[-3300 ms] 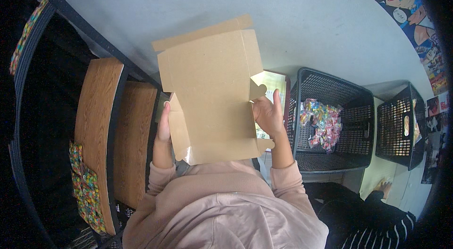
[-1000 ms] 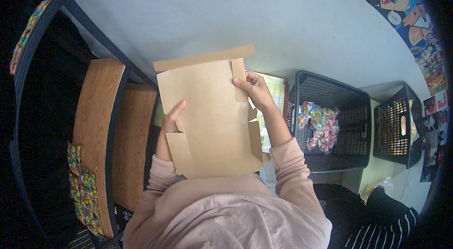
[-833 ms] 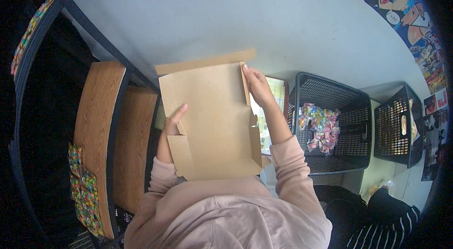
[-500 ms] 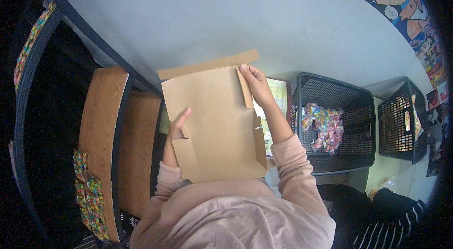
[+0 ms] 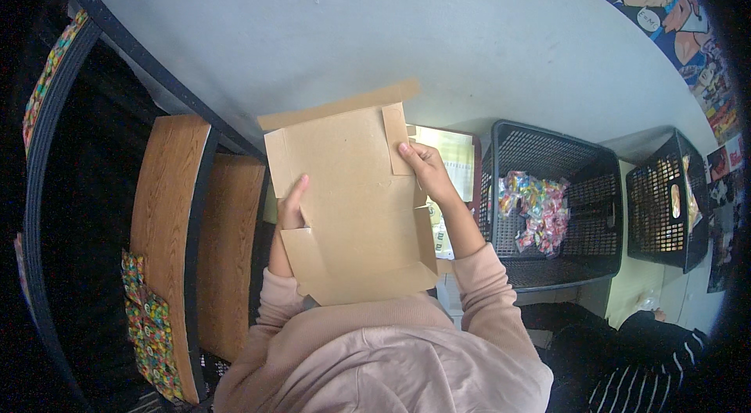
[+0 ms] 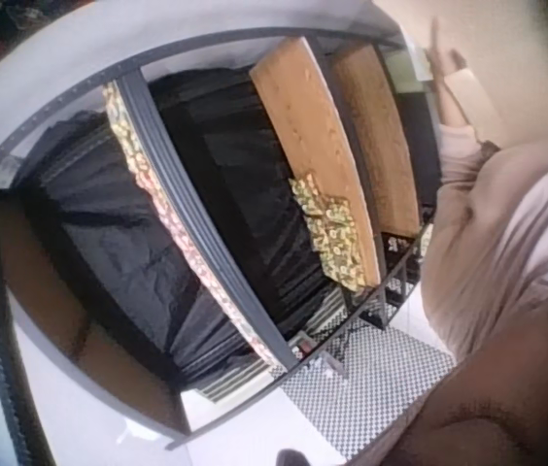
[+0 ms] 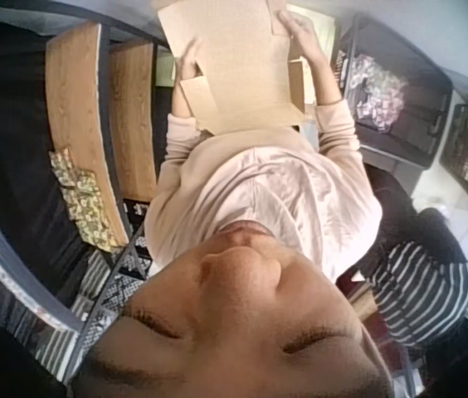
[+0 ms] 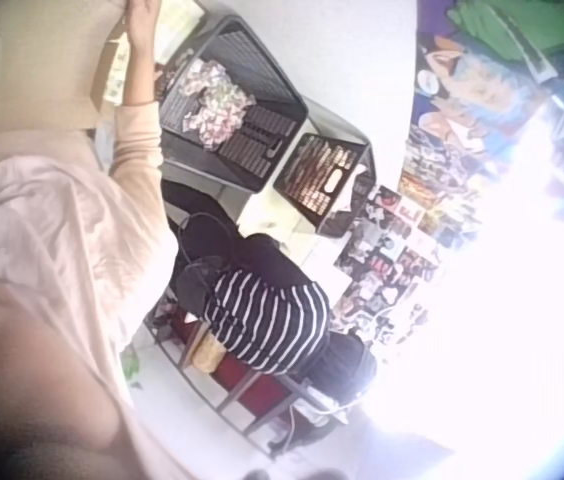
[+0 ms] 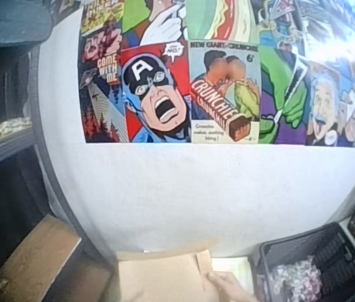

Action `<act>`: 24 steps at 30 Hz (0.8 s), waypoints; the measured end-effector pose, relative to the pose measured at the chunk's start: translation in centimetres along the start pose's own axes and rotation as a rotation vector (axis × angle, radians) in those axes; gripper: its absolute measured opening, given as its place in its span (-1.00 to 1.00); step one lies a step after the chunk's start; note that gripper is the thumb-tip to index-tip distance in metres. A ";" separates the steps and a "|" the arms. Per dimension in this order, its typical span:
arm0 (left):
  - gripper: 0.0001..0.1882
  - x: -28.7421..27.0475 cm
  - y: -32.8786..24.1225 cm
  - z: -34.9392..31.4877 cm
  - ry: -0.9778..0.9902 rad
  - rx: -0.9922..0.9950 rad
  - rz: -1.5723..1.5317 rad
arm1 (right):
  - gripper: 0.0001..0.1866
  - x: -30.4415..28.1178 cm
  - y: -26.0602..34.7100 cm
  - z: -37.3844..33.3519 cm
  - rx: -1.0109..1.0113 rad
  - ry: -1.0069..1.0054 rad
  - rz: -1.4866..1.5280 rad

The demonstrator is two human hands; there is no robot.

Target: The person assembles flat cardboard boxes by folding the flaps and tucking the tabs into slots to form a three-dimensional container. They handle the boxes one at a time, picking them from a stack on the floor and placing the finished units onto a nearby shelf.

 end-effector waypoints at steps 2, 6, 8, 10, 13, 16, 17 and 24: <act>-0.56 -1.9 0.5 1.2 -0.079 -0.006 0.009 | -0.68 -0.2 -0.1 -0.1 -0.008 -0.030 0.010; -0.56 -2.1 -1.4 1.2 -0.165 0.404 0.228 | -0.69 -0.4 -0.3 -0.5 0.015 -0.036 -0.032; -0.56 -0.8 -2.9 0.2 -0.153 0.551 0.302 | -0.69 -0.5 -0.3 -0.5 0.019 -0.035 -0.030; -0.56 -0.5 -3.0 0.0 -0.142 0.584 0.291 | -0.69 -0.1 -0.4 -0.5 0.027 -0.022 0.014; -0.56 -0.1 -3.1 0.0 -0.109 0.570 0.272 | -0.70 -0.3 -1.0 -0.5 0.046 -0.012 -0.008; -0.55 -1.1 -3.0 0.9 -0.087 0.529 0.361 | -0.70 0.0 -0.8 -0.3 0.024 -0.019 -0.032; -0.55 -1.6 -2.9 1.2 -0.083 0.515 0.409 | -0.70 0.2 -0.7 -0.3 0.021 -0.019 -0.047; -0.48 -0.1 -4.5 0.1 0.304 0.560 0.088 | -0.67 0.3 -0.2 -0.3 0.010 -0.009 -0.029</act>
Point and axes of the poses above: each hand's wrist, its own z-axis towards the middle knuckle, its own x-axis out of the palm, y = z × x, the point moved 7 cm from there along z, towards the middle knuckle, and after that the axes turned 14 degrees about -x, right-handed, at the moved point
